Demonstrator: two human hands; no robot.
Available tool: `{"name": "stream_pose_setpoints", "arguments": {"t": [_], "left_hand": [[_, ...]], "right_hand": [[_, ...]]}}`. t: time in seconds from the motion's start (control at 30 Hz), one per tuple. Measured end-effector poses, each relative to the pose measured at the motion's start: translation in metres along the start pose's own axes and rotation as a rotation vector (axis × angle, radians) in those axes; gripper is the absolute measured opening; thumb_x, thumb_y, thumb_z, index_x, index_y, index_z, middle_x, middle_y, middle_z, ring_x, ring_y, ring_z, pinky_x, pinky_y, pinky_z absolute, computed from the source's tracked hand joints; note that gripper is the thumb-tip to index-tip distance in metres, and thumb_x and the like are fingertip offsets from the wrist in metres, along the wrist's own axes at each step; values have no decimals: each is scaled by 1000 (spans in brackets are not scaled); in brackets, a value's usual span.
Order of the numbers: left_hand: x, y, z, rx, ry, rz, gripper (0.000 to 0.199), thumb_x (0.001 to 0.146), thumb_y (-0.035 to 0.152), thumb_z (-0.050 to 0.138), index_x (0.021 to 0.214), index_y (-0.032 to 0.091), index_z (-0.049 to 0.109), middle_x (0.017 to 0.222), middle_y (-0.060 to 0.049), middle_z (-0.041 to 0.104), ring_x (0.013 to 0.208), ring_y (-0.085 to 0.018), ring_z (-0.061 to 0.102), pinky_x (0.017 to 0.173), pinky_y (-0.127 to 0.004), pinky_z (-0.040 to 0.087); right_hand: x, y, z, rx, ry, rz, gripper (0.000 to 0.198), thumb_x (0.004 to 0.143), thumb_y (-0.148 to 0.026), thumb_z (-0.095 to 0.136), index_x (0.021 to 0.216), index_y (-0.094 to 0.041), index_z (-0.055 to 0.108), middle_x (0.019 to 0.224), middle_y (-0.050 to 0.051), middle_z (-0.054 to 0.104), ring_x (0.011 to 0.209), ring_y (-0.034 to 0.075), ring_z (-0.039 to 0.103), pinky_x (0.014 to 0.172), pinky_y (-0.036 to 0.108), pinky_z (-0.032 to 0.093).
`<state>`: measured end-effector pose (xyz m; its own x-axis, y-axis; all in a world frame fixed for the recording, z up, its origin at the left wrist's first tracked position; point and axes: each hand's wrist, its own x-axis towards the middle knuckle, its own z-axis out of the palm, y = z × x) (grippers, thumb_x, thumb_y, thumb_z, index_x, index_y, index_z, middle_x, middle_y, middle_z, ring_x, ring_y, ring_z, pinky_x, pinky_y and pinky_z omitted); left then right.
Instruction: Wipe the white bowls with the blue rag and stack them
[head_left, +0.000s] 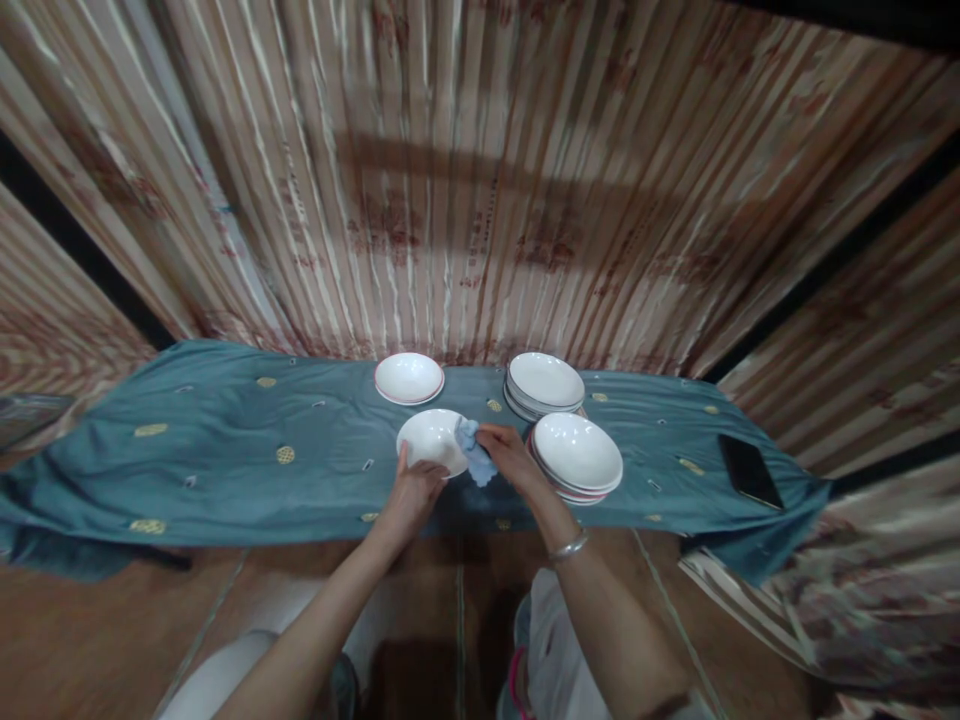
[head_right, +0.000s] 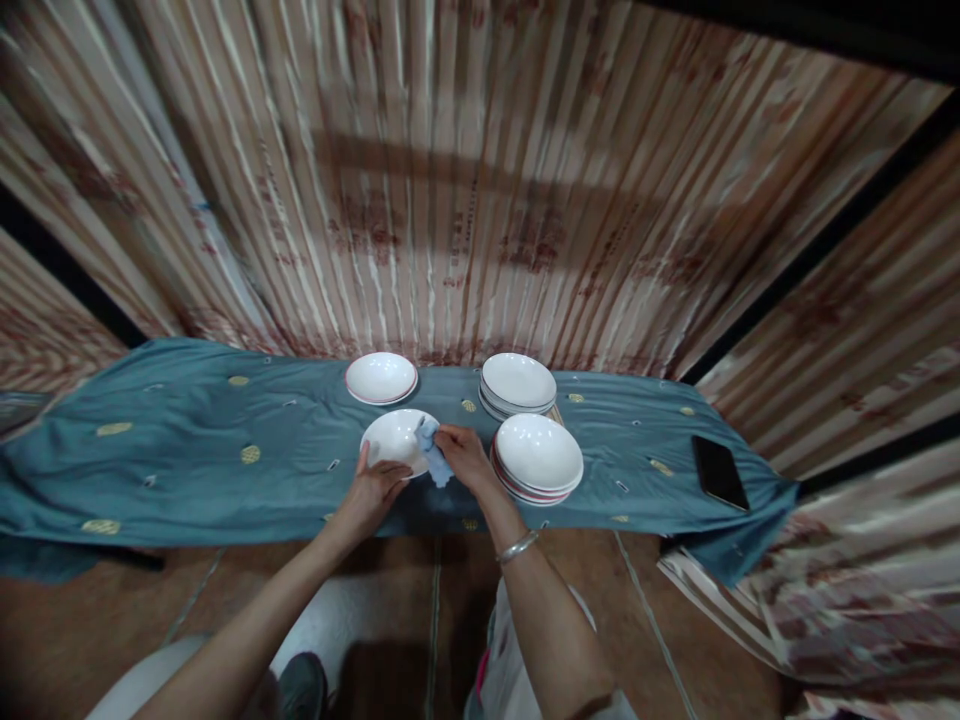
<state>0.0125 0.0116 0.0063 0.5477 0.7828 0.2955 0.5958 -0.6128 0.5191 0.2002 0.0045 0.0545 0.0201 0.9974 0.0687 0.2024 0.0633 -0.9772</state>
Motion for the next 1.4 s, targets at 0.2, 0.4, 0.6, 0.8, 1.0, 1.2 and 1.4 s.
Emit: {"name": "stream_pose_setpoints", "arguments": {"t": [0.2, 0.4, 0.6, 0.8, 1.0, 1.2, 1.4], "left_hand": [[9, 2, -5, -298, 175, -121, 19, 76, 20, 58, 81, 25, 76, 88, -7, 76, 88, -27, 67, 115, -53, 1], [17, 14, -19, -661, 357, -350, 11, 68, 20, 67, 60, 26, 73, 62, 1, 70, 67, -21, 62, 115, -45, 8], [22, 23, -22, -1074, 385, -539, 20, 59, 35, 75, 68, 17, 73, 56, 0, 66, 53, -15, 54, 64, -28, 45], [20, 34, -25, -1419, 452, -598, 27, 49, 30, 80, 68, 14, 70, 58, -2, 68, 53, -14, 58, 60, -26, 45], [15, 34, -26, -1438, 474, -565, 21, 49, 25, 77, 65, 14, 69, 61, -3, 70, 61, -16, 63, 67, -27, 46], [13, 33, -28, -1461, 515, -555, 26, 52, 32, 79, 66, 13, 69, 64, -4, 71, 64, -17, 65, 70, -28, 48], [10, 34, -28, -1508, 502, -634, 36, 57, 40, 79, 75, 11, 70, 68, -8, 73, 76, -25, 70, 76, -35, 52]], "right_hand": [[-3, 0, -1, 29, 84, -64, 28, 76, -41, 47, 58, -20, 45, 54, -5, 36, 52, 10, 32, 48, 22, 24], [-4, -1, 7, 34, 186, -131, 26, 78, -39, 48, 61, -20, 54, 53, -4, 45, 52, 11, 40, 51, 23, 32], [-14, -10, 24, -149, 204, -394, 22, 85, -30, 48, 88, -22, 68, 114, 6, 66, 105, 20, 60, 95, 35, 43], [-23, -16, 43, -547, 230, -586, 24, 91, -29, 47, 104, -20, 65, 120, 10, 62, 110, 22, 55, 98, 40, 43], [-21, -6, 62, -841, 200, -667, 48, 90, -16, 41, 138, -10, 43, 145, 16, 41, 137, 27, 30, 109, 48, 33], [-11, -8, 59, -740, 104, -633, 46, 93, -21, 37, 137, -15, 45, 144, 13, 44, 137, 25, 33, 112, 48, 30], [6, -1, 52, -442, 119, -443, 45, 94, -30, 33, 133, -17, 51, 142, 10, 47, 133, 22, 40, 113, 41, 30]]}}
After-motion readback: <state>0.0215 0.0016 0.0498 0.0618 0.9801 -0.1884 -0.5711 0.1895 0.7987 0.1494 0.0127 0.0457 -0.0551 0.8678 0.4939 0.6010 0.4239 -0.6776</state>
